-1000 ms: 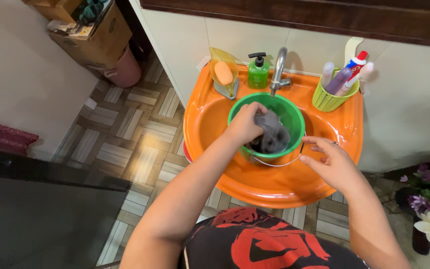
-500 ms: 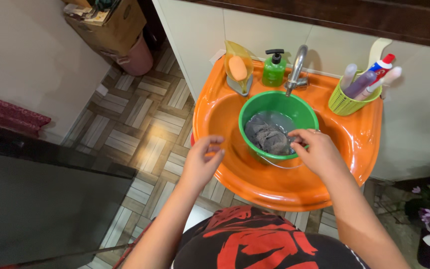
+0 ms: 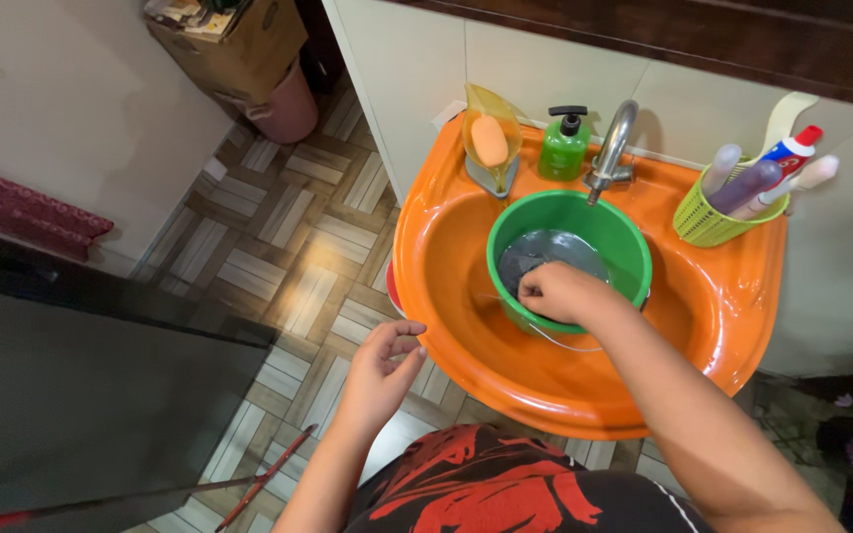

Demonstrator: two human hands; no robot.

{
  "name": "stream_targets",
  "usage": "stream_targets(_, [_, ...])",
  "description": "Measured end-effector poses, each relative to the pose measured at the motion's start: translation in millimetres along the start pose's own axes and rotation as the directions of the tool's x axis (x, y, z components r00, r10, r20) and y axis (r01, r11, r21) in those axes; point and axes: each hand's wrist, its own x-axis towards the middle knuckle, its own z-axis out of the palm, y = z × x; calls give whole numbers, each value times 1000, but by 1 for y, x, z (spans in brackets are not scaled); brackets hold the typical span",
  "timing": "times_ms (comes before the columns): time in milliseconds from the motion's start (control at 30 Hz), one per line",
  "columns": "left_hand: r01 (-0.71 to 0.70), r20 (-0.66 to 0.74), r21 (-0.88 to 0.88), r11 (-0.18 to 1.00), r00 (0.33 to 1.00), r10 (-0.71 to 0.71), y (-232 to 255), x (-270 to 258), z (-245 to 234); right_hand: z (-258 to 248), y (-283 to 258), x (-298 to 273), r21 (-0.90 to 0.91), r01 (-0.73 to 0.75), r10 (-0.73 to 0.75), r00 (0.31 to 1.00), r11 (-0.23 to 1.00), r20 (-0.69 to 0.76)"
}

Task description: The person mops a tiled floor using a string mop, moving around furniture and a doorway. They lift a curtain to clean underneath, then detach the mop head and rinse it in a bucket of water at a sink.

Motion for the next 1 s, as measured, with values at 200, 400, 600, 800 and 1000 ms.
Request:
stream_targets(200, [12,-29,53,999,1000,-10,-2,-1,-8,-21,50,-6,-259,-448,433,894,856,-118])
stream_targets(400, [-54,-11,421,906,998,64,-24,13,0,-7,40,-4,131,33,-21,995,991,-93])
stream_targets(600, [-111,148,726,678,989,3,-46,51,34,16,1,-2,321,-16,56,992,947,-113])
stream_targets(800, [-51,195,884,464,944,-266,-44,78,48,-26,16,-29,328,-97,233,885,940,-404])
stream_targets(1000, [-20,188,904,427,915,-356,-40,81,50,-53,25,-50,148,-200,246,859,968,-450])
